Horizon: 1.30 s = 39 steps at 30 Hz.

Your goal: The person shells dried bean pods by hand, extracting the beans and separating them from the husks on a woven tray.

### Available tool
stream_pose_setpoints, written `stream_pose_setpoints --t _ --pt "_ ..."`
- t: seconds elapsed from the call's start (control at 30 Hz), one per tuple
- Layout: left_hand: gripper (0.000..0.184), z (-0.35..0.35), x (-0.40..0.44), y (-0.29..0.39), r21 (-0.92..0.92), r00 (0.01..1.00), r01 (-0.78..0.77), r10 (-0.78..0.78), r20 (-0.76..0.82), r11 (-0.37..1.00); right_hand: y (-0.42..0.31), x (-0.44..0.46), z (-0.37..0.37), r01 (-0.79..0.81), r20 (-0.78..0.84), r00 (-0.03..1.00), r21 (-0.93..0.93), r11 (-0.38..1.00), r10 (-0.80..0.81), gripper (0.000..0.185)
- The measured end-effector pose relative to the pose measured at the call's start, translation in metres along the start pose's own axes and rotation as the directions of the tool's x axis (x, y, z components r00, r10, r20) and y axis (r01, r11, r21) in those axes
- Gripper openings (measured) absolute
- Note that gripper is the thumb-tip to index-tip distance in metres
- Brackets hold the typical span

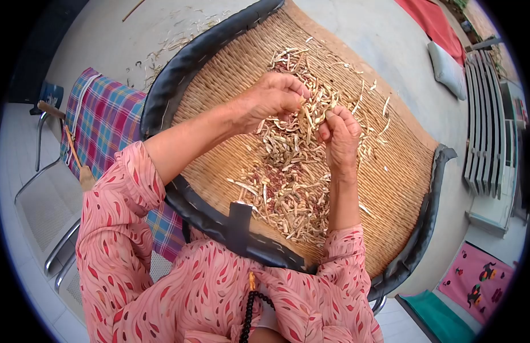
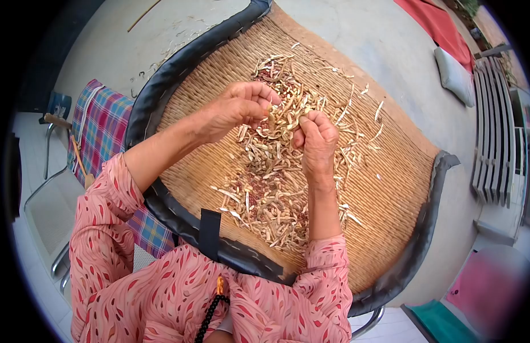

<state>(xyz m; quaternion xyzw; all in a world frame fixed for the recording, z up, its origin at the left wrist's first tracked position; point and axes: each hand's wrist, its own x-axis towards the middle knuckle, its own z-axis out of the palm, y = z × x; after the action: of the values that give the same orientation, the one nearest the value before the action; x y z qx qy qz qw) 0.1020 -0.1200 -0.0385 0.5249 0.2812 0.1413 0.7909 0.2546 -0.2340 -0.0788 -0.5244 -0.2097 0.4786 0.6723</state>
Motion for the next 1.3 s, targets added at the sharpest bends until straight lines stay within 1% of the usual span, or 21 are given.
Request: stream_pose_setpoints --t 0.03,0.07,0.1,0.17,0.2,0.3,0.4,0.43,0.5,0.6,0.7,0.8,0.9,1.0,1.07,1.2,1.3 --pt "0.021 -0.001 0.002 -0.002 -0.023 1.0 0.002 -0.002 0.012 1.0 -0.002 0.0 0.0 -0.009 0.027 1.0 0.068 0.998 0.008 0.008" --pt "0.019 -0.002 0.003 -0.005 -0.045 1.0 0.003 -0.002 0.022 0.999 -0.005 -0.002 0.003 -0.015 0.026 1.0 0.094 0.995 0.013 0.008" --pt "0.018 -0.002 0.004 -0.004 -0.067 1.0 0.005 -0.003 0.031 0.998 -0.007 -0.002 0.003 -0.024 0.048 0.999 0.083 0.996 0.02 0.008" --pt "0.012 -0.002 0.004 -0.005 -0.034 0.999 -0.003 0.004 0.035 0.999 -0.009 -0.003 0.004 -0.045 0.093 0.995 0.061 0.997 0.039 0.007" --pt "0.011 -0.001 0.004 -0.004 -0.011 1.0 -0.008 0.008 0.029 1.0 -0.011 -0.005 0.009 -0.041 0.061 0.997 0.076 0.996 0.037 0.008" --pt "0.007 0.002 0.001 -0.002 0.008 1.0 0.004 -0.004 0.031 1.0 -0.01 -0.005 0.009 -0.03 0.07 0.997 0.063 0.998 0.025 0.008" --pt "0.004 0.006 0.002 -0.003 -0.006 0.999 -0.012 0.012 0.051 1.0 -0.007 -0.005 0.012 0.064 0.019 0.998 0.022 0.998 -0.064 0.007" --pt "0.004 0.008 0.002 -0.004 -0.013 0.998 -0.022 0.023 0.057 1.0 -0.007 -0.005 0.013 0.101 0.017 0.995 -0.026 0.995 -0.101 0.007" --pt "0.004 0.01 0.002 -0.006 0.036 0.999 0.004 -0.006 0.053 0.999 -0.006 -0.006 0.015 0.172 0.019 0.985 -0.123 0.977 -0.171 0.007" --pt "0.005 0.01 0.002 -0.008 0.065 0.998 0.019 -0.023 0.055 0.998 -0.009 -0.012 0.023 0.209 0.051 0.978 -0.227 0.951 -0.203 0.007" --pt "0.005 0.007 0.003 -0.011 0.061 0.998 0.019 -0.023 0.067 0.998 -0.005 -0.014 0.025 0.217 0.07 0.976 -0.24 0.946 -0.206 0.008" --pt "0.007 0.006 0.003 -0.01 0.038 0.997 0.008 -0.01 0.071 0.999 -0.004 -0.014 0.027 0.15 0.025 0.989 -0.125 0.981 -0.148 0.007" --pt "0.007 0.004 0.002 -0.009 0.023 0.997 0.009 -0.011 0.079 1.0 -0.005 -0.015 0.029 0.175 0.046 0.984 -0.139 0.975 -0.171 0.007" --pt "0.006 0.007 0.001 -0.008 0.012 0.997 0.031 -0.032 0.066 0.999 -0.008 -0.017 0.03 0.227 0.079 0.974 -0.25 0.941 -0.213 0.007" --pt "0.006 0.007 0.001 -0.007 0.006 0.998 0.05 -0.05 0.036 0.999 -0.005 -0.016 0.028 0.217 0.081 0.976 -0.23 0.949 -0.204 0.007" --pt "0.007 0.005 0.002 -0.008 0.01 0.998 0.038 -0.039 0.042 0.999 -0.005 -0.018 0.031 0.162 0.074 0.986 -0.189 0.969 -0.151 0.008" --pt "0.007 0.005 0.002 -0.008 0.021 0.998 0.039 -0.04 0.04 0.999 -0.001 -0.017 0.03 0.166 0.073 0.985 -0.151 0.974 -0.157 0.008"
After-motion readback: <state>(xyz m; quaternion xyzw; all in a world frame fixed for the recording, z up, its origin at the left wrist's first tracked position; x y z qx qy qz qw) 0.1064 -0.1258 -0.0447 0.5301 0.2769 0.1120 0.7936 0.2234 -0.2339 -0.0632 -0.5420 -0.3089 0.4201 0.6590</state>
